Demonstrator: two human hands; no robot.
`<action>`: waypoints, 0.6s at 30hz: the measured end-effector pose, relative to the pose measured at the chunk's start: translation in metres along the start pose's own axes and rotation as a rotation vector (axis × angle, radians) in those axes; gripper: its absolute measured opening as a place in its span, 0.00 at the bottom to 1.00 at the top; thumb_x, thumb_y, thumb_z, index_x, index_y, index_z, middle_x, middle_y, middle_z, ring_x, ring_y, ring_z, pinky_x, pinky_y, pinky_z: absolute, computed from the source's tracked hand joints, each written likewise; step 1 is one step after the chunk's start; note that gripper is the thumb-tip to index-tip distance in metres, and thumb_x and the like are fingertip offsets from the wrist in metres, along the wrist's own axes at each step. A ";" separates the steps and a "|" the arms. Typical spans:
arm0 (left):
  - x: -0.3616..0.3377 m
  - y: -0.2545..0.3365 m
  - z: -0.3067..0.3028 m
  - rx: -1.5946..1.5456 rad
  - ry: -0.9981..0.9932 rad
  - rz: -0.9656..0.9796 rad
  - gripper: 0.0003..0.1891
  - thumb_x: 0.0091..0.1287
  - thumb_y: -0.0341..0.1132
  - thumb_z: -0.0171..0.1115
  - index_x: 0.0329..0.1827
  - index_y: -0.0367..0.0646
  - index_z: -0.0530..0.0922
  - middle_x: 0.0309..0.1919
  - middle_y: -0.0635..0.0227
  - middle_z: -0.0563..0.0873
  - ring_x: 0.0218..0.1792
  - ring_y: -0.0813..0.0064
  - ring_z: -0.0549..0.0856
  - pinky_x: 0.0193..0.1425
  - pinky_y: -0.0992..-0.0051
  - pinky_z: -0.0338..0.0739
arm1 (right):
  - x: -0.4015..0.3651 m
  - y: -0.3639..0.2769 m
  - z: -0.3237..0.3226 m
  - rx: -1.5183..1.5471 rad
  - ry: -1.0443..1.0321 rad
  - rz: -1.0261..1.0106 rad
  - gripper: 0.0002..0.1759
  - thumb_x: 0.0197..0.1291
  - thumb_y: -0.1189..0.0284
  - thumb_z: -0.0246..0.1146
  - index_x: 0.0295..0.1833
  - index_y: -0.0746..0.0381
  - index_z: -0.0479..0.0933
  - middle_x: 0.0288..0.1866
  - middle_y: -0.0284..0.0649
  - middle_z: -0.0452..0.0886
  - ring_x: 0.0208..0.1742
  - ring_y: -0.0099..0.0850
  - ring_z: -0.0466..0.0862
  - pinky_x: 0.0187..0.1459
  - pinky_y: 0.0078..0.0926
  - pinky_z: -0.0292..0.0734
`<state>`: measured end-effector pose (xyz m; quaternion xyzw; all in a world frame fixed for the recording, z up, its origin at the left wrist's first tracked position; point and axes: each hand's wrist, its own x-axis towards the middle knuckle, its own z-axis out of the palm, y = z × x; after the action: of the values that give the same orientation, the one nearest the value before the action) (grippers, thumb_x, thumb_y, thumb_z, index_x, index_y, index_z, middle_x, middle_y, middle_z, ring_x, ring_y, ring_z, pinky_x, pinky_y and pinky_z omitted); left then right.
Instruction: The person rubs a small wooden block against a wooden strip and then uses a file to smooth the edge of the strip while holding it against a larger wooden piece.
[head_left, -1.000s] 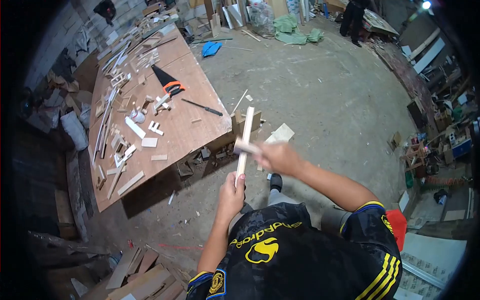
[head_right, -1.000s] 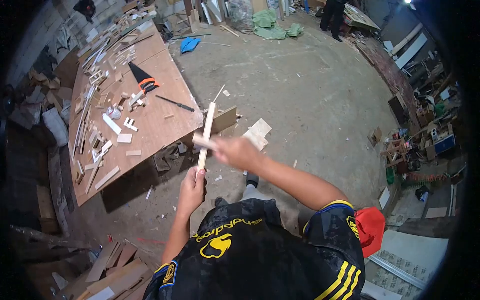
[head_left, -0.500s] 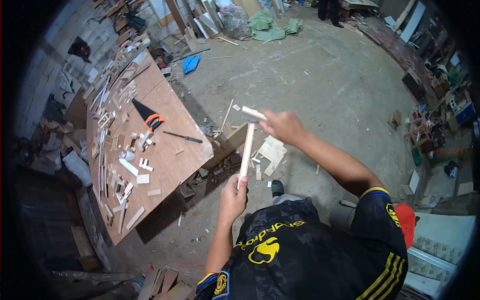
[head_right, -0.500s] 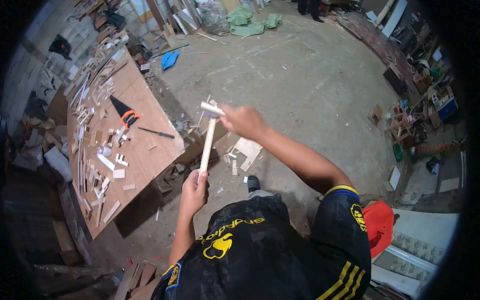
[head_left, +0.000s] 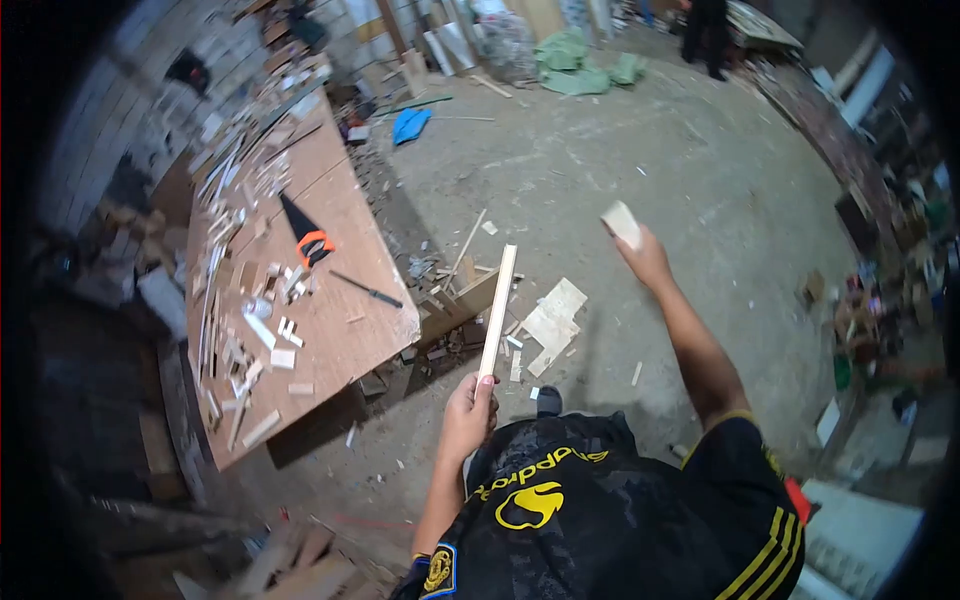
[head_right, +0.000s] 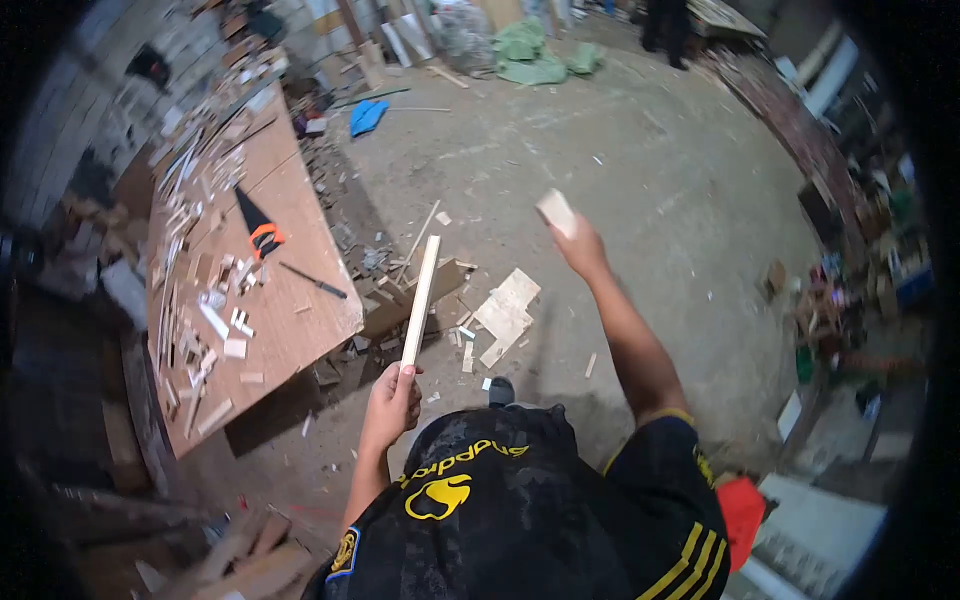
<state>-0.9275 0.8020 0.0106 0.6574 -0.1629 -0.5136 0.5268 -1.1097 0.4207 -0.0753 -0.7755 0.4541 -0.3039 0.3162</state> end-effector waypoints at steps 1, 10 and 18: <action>0.002 -0.001 -0.004 -0.098 -0.036 -0.059 0.14 0.81 0.47 0.52 0.51 0.45 0.73 0.19 0.78 0.68 0.14 0.86 0.66 0.15 0.80 0.58 | -0.012 0.023 0.006 0.090 0.044 -0.030 0.24 0.63 0.58 0.69 0.53 0.67 0.79 0.38 0.45 0.88 0.36 0.38 0.88 0.40 0.37 0.81; 0.025 -0.030 -0.026 -0.138 -0.121 0.104 0.16 0.81 0.43 0.52 0.60 0.41 0.68 0.26 0.71 0.75 0.22 0.80 0.76 0.25 0.77 0.73 | -0.306 0.240 0.055 -0.101 -0.485 0.625 0.15 0.55 0.63 0.71 0.35 0.66 0.84 0.25 0.44 0.86 0.24 0.36 0.86 0.28 0.38 0.79; 0.030 -0.002 -0.003 -0.119 -0.151 0.373 0.17 0.78 0.39 0.58 0.61 0.38 0.70 0.40 0.62 0.83 0.42 0.71 0.84 0.55 0.65 0.80 | -0.368 0.269 0.024 -0.091 -0.533 0.994 0.13 0.58 0.65 0.69 0.33 0.66 0.83 0.24 0.44 0.84 0.23 0.35 0.86 0.23 0.37 0.79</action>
<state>-0.9130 0.7818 -0.0068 0.5435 -0.2901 -0.4637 0.6368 -1.3776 0.6518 -0.3637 -0.5313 0.6818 0.1078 0.4912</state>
